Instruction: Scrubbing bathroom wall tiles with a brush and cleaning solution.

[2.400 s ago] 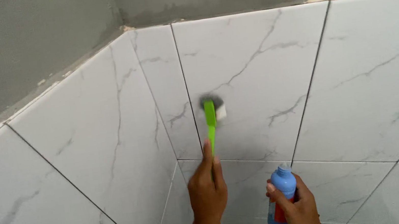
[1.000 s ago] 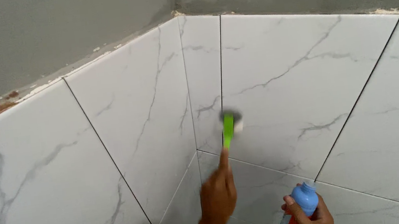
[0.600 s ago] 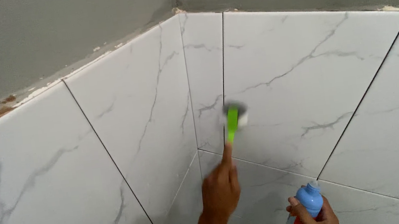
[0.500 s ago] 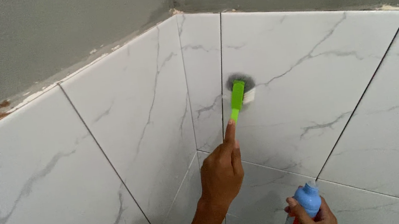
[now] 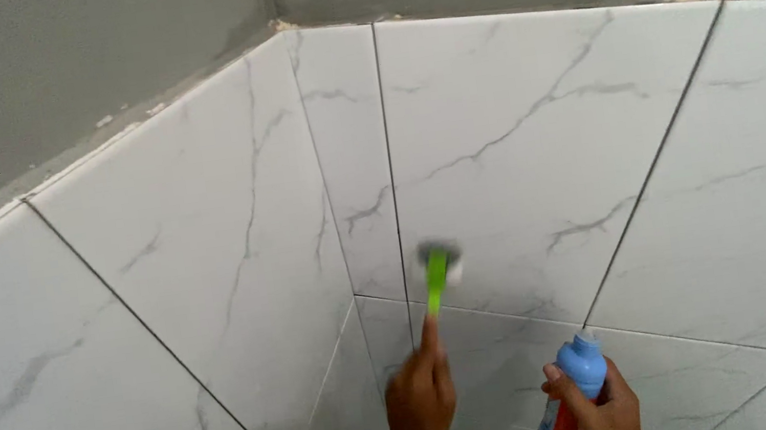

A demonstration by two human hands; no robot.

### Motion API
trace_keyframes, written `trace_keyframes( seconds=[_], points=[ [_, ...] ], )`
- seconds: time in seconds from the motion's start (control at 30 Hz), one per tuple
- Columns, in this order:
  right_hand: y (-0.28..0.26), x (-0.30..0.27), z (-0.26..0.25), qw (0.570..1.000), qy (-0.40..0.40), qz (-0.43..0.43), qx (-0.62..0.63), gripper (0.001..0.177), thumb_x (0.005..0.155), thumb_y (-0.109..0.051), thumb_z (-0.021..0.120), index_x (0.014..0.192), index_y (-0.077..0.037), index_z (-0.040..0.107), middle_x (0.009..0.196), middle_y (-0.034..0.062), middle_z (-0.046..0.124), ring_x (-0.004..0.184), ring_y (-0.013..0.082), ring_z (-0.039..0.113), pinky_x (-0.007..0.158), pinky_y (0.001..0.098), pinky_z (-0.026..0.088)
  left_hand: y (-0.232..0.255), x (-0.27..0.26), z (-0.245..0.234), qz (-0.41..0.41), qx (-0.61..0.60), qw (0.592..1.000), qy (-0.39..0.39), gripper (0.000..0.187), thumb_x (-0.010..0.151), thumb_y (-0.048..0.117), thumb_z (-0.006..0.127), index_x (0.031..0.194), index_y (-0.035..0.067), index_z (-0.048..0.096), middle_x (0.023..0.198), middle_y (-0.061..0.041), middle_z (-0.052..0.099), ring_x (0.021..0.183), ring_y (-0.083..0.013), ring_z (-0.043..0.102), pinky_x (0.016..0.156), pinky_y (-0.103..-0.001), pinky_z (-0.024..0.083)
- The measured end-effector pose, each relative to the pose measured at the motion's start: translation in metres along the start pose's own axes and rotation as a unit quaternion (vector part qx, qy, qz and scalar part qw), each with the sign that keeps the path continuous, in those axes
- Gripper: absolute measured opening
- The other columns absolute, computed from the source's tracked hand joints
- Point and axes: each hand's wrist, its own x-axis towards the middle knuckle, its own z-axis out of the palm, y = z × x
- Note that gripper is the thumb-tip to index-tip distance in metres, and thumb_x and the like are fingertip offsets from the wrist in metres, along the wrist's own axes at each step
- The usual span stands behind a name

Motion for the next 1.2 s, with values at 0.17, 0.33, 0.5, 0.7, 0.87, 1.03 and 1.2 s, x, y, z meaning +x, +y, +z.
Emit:
trace_keyframes(
  seconds=[0.17,0.33,0.5,0.7,0.87,1.03,1.2],
  points=[
    [0.001,0.003,0.008,1.0,-0.017,-0.023,-0.004,0.045,0.082,-0.012,0.08,0.121,0.005,0.063,0.092,0.0261,0.076,0.082,0.0364,0.077,0.079,0.049,0.062,0.06,0.085,-0.047,0.103,-0.03,0.991,0.078,0.049,0.096,0.005,0.063,0.144,0.003,0.055,0.061,-0.005,0.065,0.042,-0.0119,0.046,0.037,-0.032,0.035],
    [-0.004,-0.001,0.007,1.0,-0.006,0.014,0.004,0.047,0.082,-0.006,0.08,0.125,0.005,0.065,0.093,0.0275,0.075,0.084,0.0372,0.075,0.081,0.0475,0.057,-0.009,-0.007,0.003,-0.005,-0.029,0.999,-0.045,0.054,0.099,0.007,0.054,0.151,-0.001,0.044,0.056,-0.001,0.05,0.043,-0.0128,0.043,0.038,-0.032,0.036],
    [-0.014,-0.008,0.006,1.0,-0.007,0.021,-0.003,0.045,0.082,-0.008,0.08,0.122,0.004,0.065,0.093,0.0265,0.075,0.083,0.0356,0.075,0.081,0.0462,0.058,-0.088,-0.1,0.048,-0.117,0.006,0.983,-0.14,0.058,0.099,0.013,0.055,0.155,0.011,0.041,0.055,-0.001,0.058,0.044,-0.0127,0.053,0.043,-0.031,0.046],
    [-0.019,-0.011,0.014,0.999,-0.037,0.026,0.013,0.039,0.084,-0.012,0.078,0.119,0.002,0.067,0.089,0.023,0.074,0.082,0.0319,0.072,0.078,0.0437,0.056,0.025,0.057,-0.031,0.095,-0.04,0.995,0.007,0.057,0.095,0.002,0.061,0.15,-0.001,0.047,0.054,-0.003,0.052,0.04,-0.0119,0.04,0.037,-0.032,0.032],
    [-0.021,-0.012,0.015,0.999,-0.028,0.03,-0.026,0.046,0.082,-0.015,0.079,0.123,0.0,0.065,0.096,0.0238,0.076,0.087,0.0343,0.076,0.084,0.0474,0.06,0.051,0.093,-0.045,0.139,-0.045,0.989,0.027,0.058,0.098,0.0,0.061,0.153,-0.002,0.041,0.056,-0.003,0.053,0.043,-0.0097,0.038,0.038,-0.03,0.031],
    [-0.025,-0.016,0.002,0.999,0.01,0.041,0.013,0.044,0.086,-0.016,0.077,0.123,0.004,0.065,0.09,0.026,0.073,0.086,0.0356,0.071,0.082,0.0475,0.054,-0.051,-0.047,0.025,-0.005,-0.03,0.996,-0.088,0.065,0.093,0.006,0.06,0.156,0.007,0.041,0.059,-0.005,0.059,0.044,-0.0167,0.05,0.041,-0.037,0.039],
    [-0.027,-0.014,-0.007,1.0,0.018,0.007,0.015,0.04,0.087,-0.012,0.075,0.122,0.003,0.064,0.092,0.0237,0.072,0.085,0.0343,0.072,0.08,0.0477,0.056,-0.069,-0.068,0.035,-0.041,-0.037,0.99,-0.127,0.06,0.094,0.008,0.06,0.152,0.005,0.045,0.052,-0.004,0.056,0.039,-0.0135,0.046,0.037,-0.032,0.038]
  ],
)
